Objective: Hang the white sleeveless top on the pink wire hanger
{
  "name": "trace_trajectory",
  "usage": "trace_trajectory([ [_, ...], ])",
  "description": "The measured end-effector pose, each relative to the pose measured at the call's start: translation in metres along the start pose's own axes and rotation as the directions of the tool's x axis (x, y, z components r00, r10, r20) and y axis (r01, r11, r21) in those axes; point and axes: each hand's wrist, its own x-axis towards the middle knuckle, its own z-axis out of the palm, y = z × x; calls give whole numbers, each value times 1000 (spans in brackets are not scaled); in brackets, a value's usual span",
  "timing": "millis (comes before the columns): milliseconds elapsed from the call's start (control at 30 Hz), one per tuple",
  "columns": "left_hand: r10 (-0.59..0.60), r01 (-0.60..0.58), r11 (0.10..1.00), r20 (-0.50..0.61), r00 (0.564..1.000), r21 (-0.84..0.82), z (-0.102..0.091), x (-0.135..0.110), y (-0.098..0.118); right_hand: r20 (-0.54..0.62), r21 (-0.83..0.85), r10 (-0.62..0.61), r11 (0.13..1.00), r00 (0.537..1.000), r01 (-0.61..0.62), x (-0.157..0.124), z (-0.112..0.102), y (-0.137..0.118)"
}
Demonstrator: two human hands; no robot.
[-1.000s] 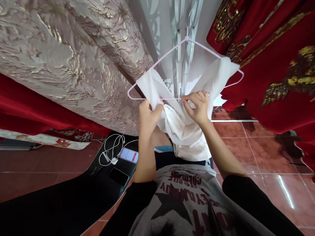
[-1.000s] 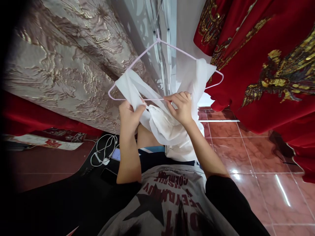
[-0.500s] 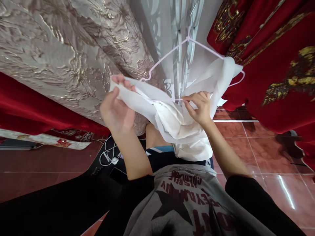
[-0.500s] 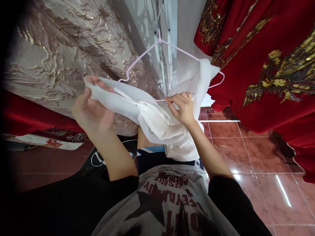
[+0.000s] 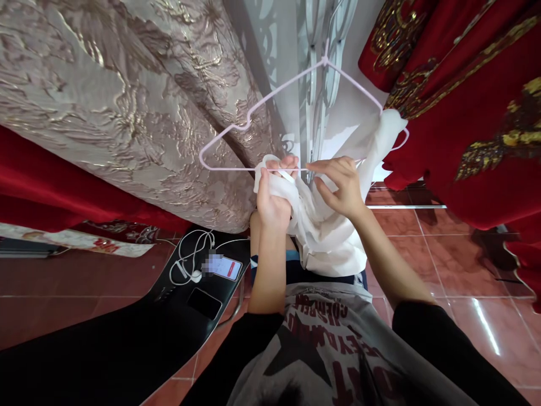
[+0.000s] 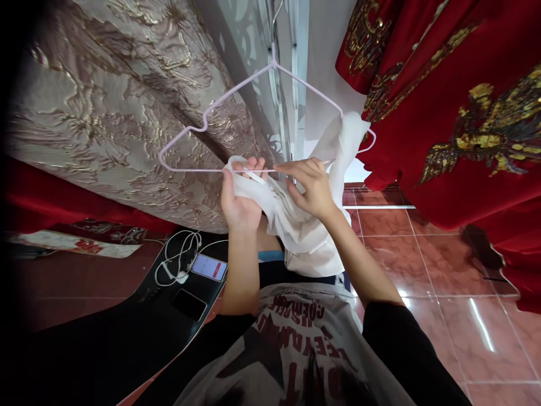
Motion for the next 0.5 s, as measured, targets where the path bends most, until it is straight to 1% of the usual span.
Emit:
trace_trajectory([
  [67,0,0,1000,-11,1000,-13,11,-1,3,-27,62,-46,997,999,48,-2,-10,-9],
  [100,-8,7,1000,-15,1000,-19,13,-2,4,-80,84,-54,995,995,61,-4,-15,-12],
  [133,-17,17,1000,-16,1000,-27,14,-4,3,-177,86,-45,994,983,61,-7,-19,-14],
  [167,-28,28,999,-12,1000,-34,15,-5,2,-316,68,-15,997,949,38,-11,-22,-14],
  [200,-39,39,998,-6,999,-40,15,-7,1,-478,42,35,999,877,-17,-16,-25,-11],
  [233,-46,46,998,0,999,-41,15,-9,0,-626,25,92,995,775,-97,-20,-27,-5],
  [267,-51,51,998,4,999,-38,15,-10,-2,-729,31,146,983,669,-181,-25,-28,3],
  [300,-53,53,998,7,999,-33,14,-11,-2,-772,63,206,966,601,-251,-29,-29,12],
  [333,-55,56,998,8,998,-27,15,-12,-3,-760,114,277,947,587,-300,-32,-29,21],
  [367,-58,58,998,7,998,-23,15,-12,-2,-699,174,351,928,623,-328,-34,-29,29],
  [433,-65,65,998,1,998,-18,15,-11,-1,-505,282,451,892,736,-353,-34,-29,41],
  [467,-65,65,998,-5,998,-14,15,-11,-1,-423,318,473,876,773,-362,-32,-29,44],
  [500,-61,61,998,-13,998,-8,15,-10,0,-366,334,484,866,795,-373,-28,-29,44],
])
